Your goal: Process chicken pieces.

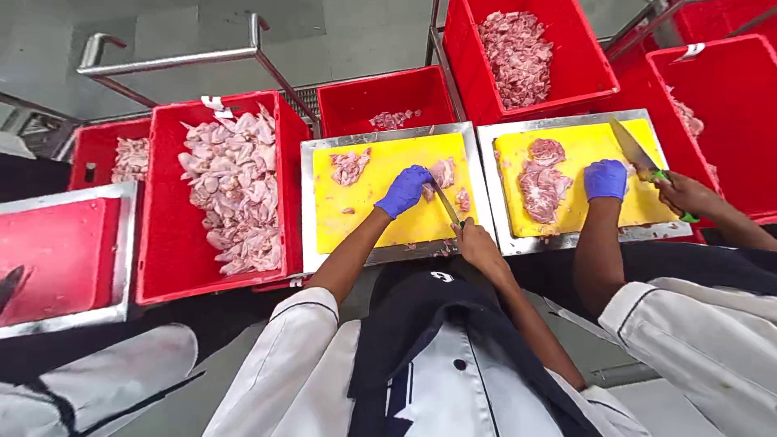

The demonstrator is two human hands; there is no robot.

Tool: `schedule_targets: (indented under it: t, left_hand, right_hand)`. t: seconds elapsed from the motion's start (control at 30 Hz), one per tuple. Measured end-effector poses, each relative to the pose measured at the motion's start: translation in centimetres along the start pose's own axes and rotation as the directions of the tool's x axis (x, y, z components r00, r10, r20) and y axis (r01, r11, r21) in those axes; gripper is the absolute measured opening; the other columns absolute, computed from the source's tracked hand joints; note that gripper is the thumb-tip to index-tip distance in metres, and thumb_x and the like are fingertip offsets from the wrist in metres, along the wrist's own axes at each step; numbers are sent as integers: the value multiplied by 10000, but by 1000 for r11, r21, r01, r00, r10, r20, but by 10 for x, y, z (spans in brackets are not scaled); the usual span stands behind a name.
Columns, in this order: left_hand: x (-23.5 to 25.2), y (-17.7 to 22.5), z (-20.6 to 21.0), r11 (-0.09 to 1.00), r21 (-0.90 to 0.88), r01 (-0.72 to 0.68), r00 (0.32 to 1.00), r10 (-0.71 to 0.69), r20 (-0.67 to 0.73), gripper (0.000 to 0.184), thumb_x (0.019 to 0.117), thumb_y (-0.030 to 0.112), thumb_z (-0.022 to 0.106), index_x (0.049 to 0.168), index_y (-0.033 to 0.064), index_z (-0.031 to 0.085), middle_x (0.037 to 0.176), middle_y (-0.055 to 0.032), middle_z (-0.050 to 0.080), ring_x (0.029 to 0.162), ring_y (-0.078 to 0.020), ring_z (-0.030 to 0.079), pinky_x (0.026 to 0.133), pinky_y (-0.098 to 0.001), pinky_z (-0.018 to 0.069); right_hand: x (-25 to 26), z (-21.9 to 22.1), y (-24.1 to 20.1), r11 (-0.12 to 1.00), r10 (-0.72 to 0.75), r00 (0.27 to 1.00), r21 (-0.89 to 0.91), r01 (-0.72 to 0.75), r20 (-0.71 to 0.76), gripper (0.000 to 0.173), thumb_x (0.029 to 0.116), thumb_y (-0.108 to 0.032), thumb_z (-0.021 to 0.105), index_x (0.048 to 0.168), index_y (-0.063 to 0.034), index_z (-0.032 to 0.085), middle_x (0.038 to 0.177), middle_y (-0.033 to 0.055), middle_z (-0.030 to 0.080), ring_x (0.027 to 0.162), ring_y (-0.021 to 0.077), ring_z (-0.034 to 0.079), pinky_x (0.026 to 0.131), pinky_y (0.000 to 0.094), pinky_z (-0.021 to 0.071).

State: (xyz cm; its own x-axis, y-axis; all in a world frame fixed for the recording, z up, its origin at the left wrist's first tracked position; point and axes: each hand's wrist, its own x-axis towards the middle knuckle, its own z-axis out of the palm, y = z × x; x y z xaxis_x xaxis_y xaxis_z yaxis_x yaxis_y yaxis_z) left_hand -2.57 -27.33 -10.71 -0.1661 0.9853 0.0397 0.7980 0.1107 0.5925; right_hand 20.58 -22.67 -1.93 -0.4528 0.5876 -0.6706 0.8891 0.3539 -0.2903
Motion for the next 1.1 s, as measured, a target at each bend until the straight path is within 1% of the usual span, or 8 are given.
schedule_targets:
  t: [0.2, 0.33, 0.47, 0.63, 0.73, 0.8, 0.93, 1.1]
  left_hand:
    - [1, -10, -15, 992, 1, -126, 991, 126, 41, 296, 976, -63, 529, 1147, 49, 742, 1255, -158, 701, 1269, -332, 615, 1097, -494, 475]
    - [-6, -21, -12, 993, 18, -116, 992, 115, 44, 260, 977, -12, 570, 1152, 76, 740, 1243, -157, 702, 1263, -346, 615, 1101, -528, 463]
    - [-43, -10, -9, 995, 93, 46, 998, -51, 46, 230, 989, 103, 602, 1184, 77, 721, 1209, -157, 715, 1190, -360, 650, 1054, -535, 484]
    - [-94, -1, 1, 980, 17, 197, 980, -196, -14, 278, 980, 123, 580, 1215, 72, 719, 1233, -175, 701, 1205, -371, 644, 1033, -534, 508]
    - [-94, 5, 0, 980, -47, 192, 981, -192, 7, 424, 925, 204, 700, 1326, 75, 649, 1349, -177, 642, 1297, -373, 581, 1094, -527, 464]
    - [-86, 6, -1, 983, -77, 169, 985, -167, 33, 398, 917, 211, 720, 1271, 42, 658, 1331, -184, 645, 1286, -367, 590, 1082, -513, 482]
    - [-73, -1, -6, 985, -93, 145, 983, -133, 123, 267, 978, 150, 631, 1201, 15, 689, 1260, -192, 672, 1240, -348, 619, 1074, -482, 495]
    - [-78, -2, -9, 994, -54, 94, 976, -81, 200, 265, 960, 156, 634, 1181, 28, 705, 1226, -182, 689, 1207, -342, 642, 1040, -505, 514]
  right_hand:
    - [62, -4, -67, 1000, -19, 995, 23, 21, -102, 532, 1106, -387, 399, 1396, 50, 493, 1208, 272, 663, 1154, 416, 664, 962, 592, 524]
    - [17, 23, -22, 998, 59, 994, 24, -57, -94, 581, 1101, -445, 402, 1389, 52, 489, 1158, 273, 671, 1087, 432, 684, 910, 594, 548]
    - [-35, 45, 21, 986, 165, 986, -25, -165, -34, 579, 1100, -480, 382, 1335, 32, 517, 1069, 257, 687, 1038, 427, 696, 872, 592, 554]
    - [-50, 52, 1, 989, 144, 984, 32, -141, -105, 559, 1101, -483, 383, 1287, 19, 544, 995, 238, 691, 995, 415, 702, 855, 579, 549]
    - [-65, 55, -11, 992, 118, 993, 54, -117, -19, 573, 1099, -498, 388, 1312, 13, 538, 994, 235, 694, 993, 417, 700, 865, 581, 545]
    - [-70, 60, -19, 993, 115, 992, 23, -117, 58, 588, 1101, -490, 395, 1357, 26, 513, 1047, 256, 697, 1033, 431, 698, 893, 583, 541]
    - [-40, 71, -51, 994, 85, 996, 67, -85, 8, 557, 1106, -452, 391, 1342, 37, 512, 1109, 249, 672, 1067, 407, 685, 910, 568, 546]
    - [10, 69, -93, 993, 82, 994, 89, -75, -74, 548, 1111, -448, 364, 1343, 28, 508, 1126, 234, 685, 1090, 395, 693, 906, 554, 558]
